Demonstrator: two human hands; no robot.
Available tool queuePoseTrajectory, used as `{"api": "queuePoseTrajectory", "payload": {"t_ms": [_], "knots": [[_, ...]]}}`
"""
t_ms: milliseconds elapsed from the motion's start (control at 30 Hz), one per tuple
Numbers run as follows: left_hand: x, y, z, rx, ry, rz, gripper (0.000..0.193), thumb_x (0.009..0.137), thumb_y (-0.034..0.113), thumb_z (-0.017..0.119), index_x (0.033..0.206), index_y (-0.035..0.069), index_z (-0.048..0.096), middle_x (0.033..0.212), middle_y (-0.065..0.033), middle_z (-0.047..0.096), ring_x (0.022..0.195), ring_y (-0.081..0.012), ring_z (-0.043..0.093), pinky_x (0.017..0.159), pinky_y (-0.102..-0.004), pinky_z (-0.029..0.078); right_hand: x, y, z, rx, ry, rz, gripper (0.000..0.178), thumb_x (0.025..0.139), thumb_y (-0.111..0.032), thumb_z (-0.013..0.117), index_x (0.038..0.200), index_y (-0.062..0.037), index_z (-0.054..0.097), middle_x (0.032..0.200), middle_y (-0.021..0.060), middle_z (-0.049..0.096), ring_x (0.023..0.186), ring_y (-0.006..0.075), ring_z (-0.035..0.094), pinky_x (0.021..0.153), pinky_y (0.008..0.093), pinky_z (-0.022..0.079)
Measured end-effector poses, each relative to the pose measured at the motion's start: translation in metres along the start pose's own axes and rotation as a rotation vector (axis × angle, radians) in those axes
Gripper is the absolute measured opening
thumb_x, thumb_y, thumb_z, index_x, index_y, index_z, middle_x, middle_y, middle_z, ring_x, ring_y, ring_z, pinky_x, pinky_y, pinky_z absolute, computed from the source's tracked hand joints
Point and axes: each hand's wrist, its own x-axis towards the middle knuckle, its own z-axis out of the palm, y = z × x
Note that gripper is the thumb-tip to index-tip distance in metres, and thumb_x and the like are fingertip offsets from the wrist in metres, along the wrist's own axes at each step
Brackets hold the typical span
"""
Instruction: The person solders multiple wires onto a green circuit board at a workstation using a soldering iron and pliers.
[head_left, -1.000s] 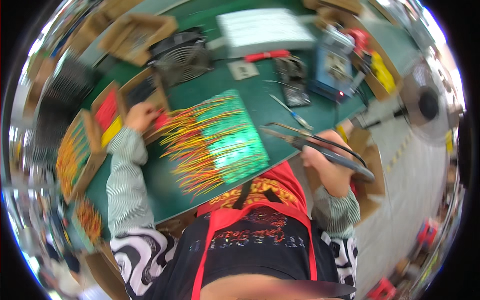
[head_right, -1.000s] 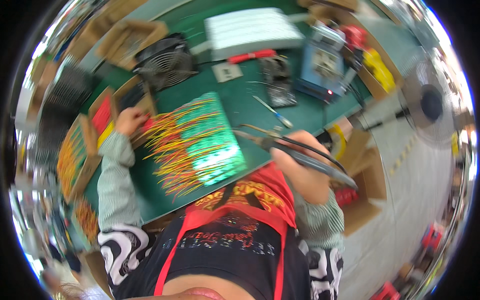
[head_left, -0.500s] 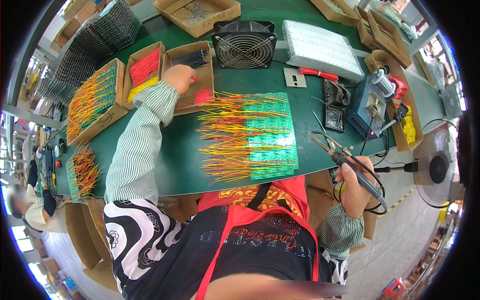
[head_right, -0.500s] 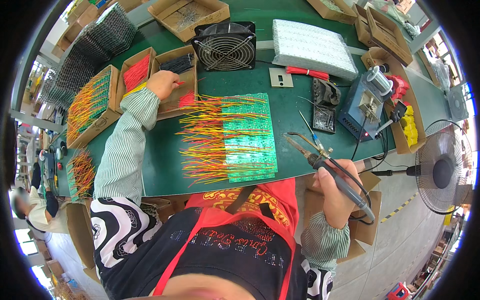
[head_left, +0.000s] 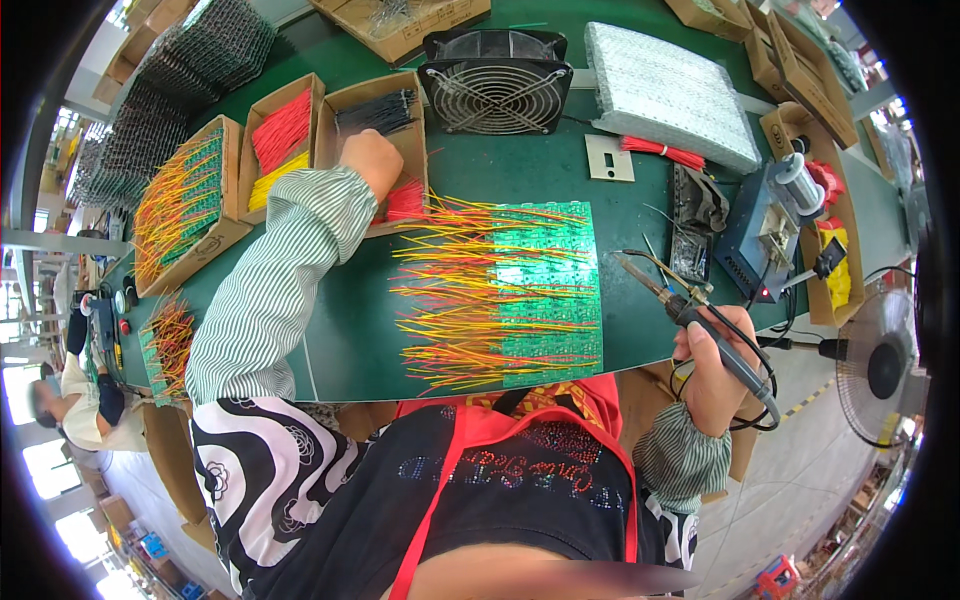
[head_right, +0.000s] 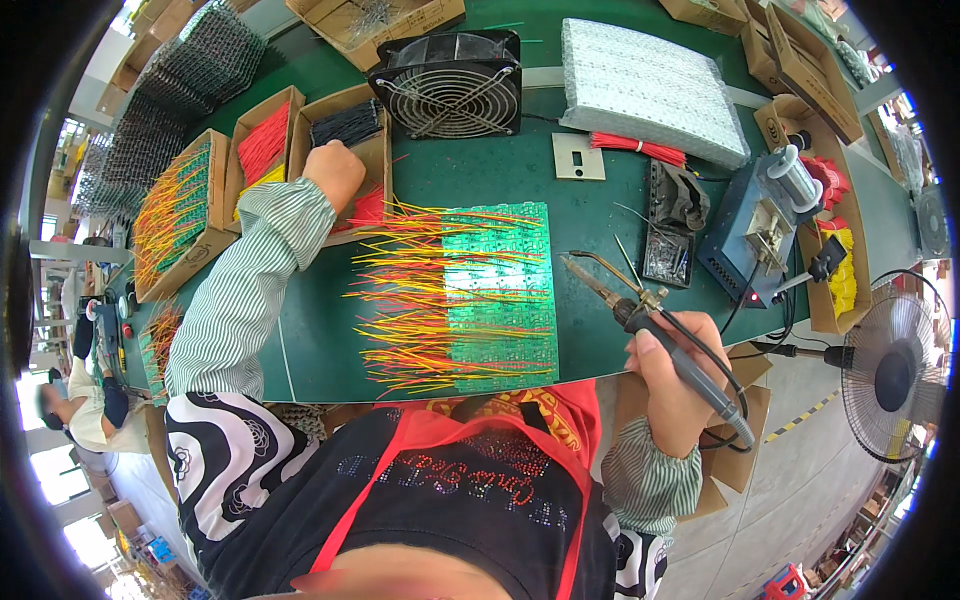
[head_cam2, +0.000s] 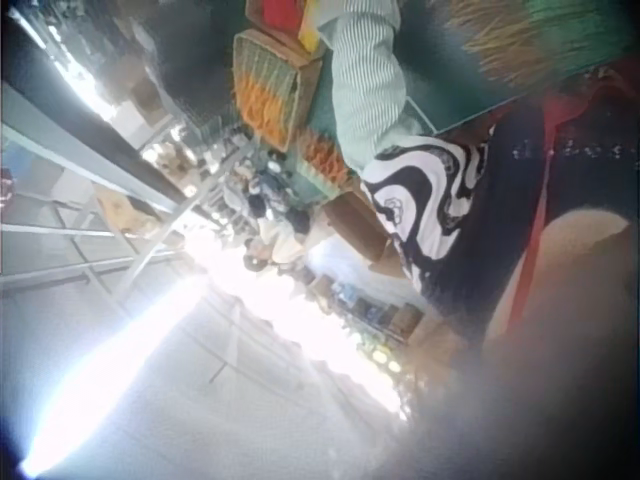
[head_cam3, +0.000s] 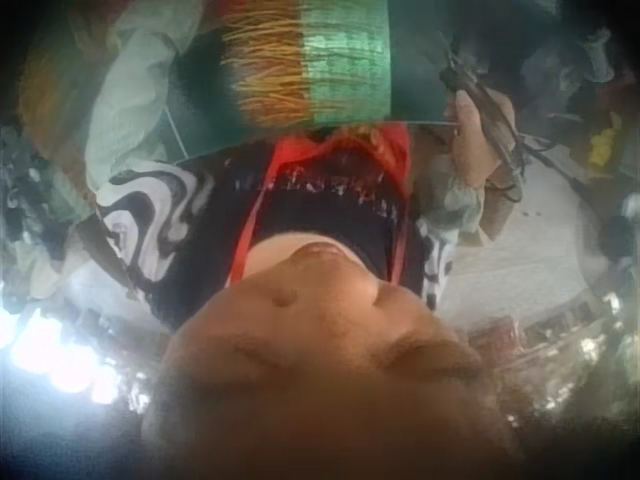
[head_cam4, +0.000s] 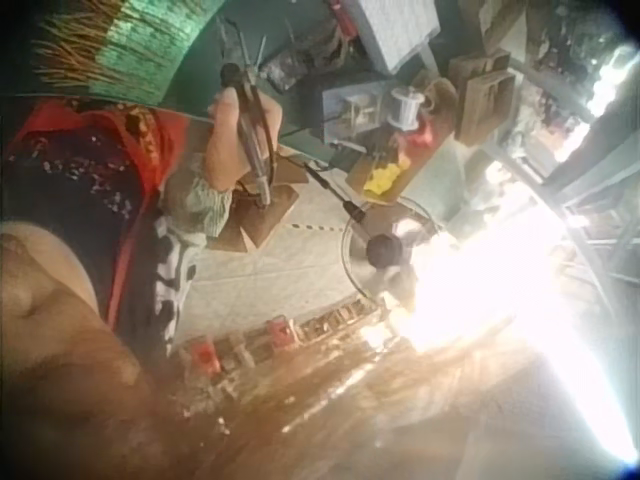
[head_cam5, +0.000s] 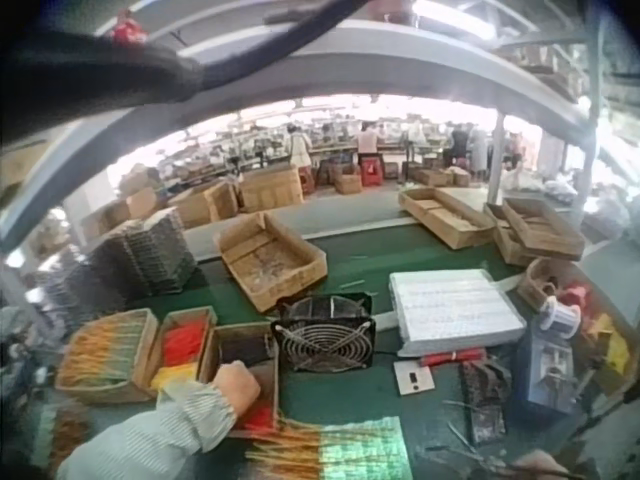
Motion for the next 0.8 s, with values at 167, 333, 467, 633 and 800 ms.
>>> {"api": "queuePoseTrajectory", "payload": {"t_ms": [167,333,467,633,800], "knots": [[-0.010,-0.020,0.008,-0.189,0.219,0.067,0.018,0.077,0.010,0.056,0.089,0.003,0.067,0.080,-0.0092,0.065,0.078,-0.0231,0.062,0.061,-0.0341,0.052,0.014,0.005,0.004,0.029,-0.064,-0.017,0.018,0.074,0.002,0.060,0.091,0.0037,0.053,0.070,0.0111,0.060,0.057,0.0127,0.057,0.053,0.0225,0.047],[-0.024,-0.009,0.021,-1.325,0.105,-0.208,0.014,0.084,0.009,0.056,0.089,-0.002,0.062,0.075,-0.0110,0.064,0.072,-0.0165,0.062,0.064,-0.0268,0.050,0.023,0.007,0.010,0.020,-0.129,-0.010,0.021,0.074,0.002,0.062,0.092,0.0044,0.053,0.073,0.0131,0.062,0.059,0.0140,0.060,0.055,0.0233,0.049],[-0.023,-0.003,0.050,-1.811,0.129,-0.307,0.015,0.086,0.008,0.057,0.097,-0.002,0.058,0.081,-0.0063,0.064,0.071,-0.0110,0.060,0.063,-0.0224,0.049,0.030,0.010,0.016,0.020,-0.192,-0.055,0.022,0.073,0.001,0.064,0.092,0.0050,0.054,0.076,0.0143,0.063,0.063,0.0153,0.062,0.058,0.0239,0.051],[-0.025,0.000,0.046,-1.848,0.142,-0.331,0.017,0.086,0.008,0.058,0.099,-0.003,0.057,0.083,-0.0061,0.064,0.072,-0.0108,0.060,0.064,-0.0216,0.049,0.034,0.012,0.021,0.019,-0.221,-0.036,0.021,0.073,0.000,0.065,0.091,0.0048,0.055,0.076,0.0143,0.064,0.064,0.0153,0.062,0.059,0.0243,0.051],[-0.026,-0.003,0.049,-1.793,0.128,-0.333,0.019,0.085,0.010,0.060,0.099,-0.003,0.060,0.085,-0.0061,0.065,0.074,-0.0102,0.061,0.063,-0.0209,0.049,0.036,0.012,0.024,0.046,-0.232,-0.023,0.021,0.073,0.000,0.065,0.091,0.0048,0.055,0.076,0.0143,0.064,0.064,0.0152,0.063,0.061,0.0242,0.051]]}}
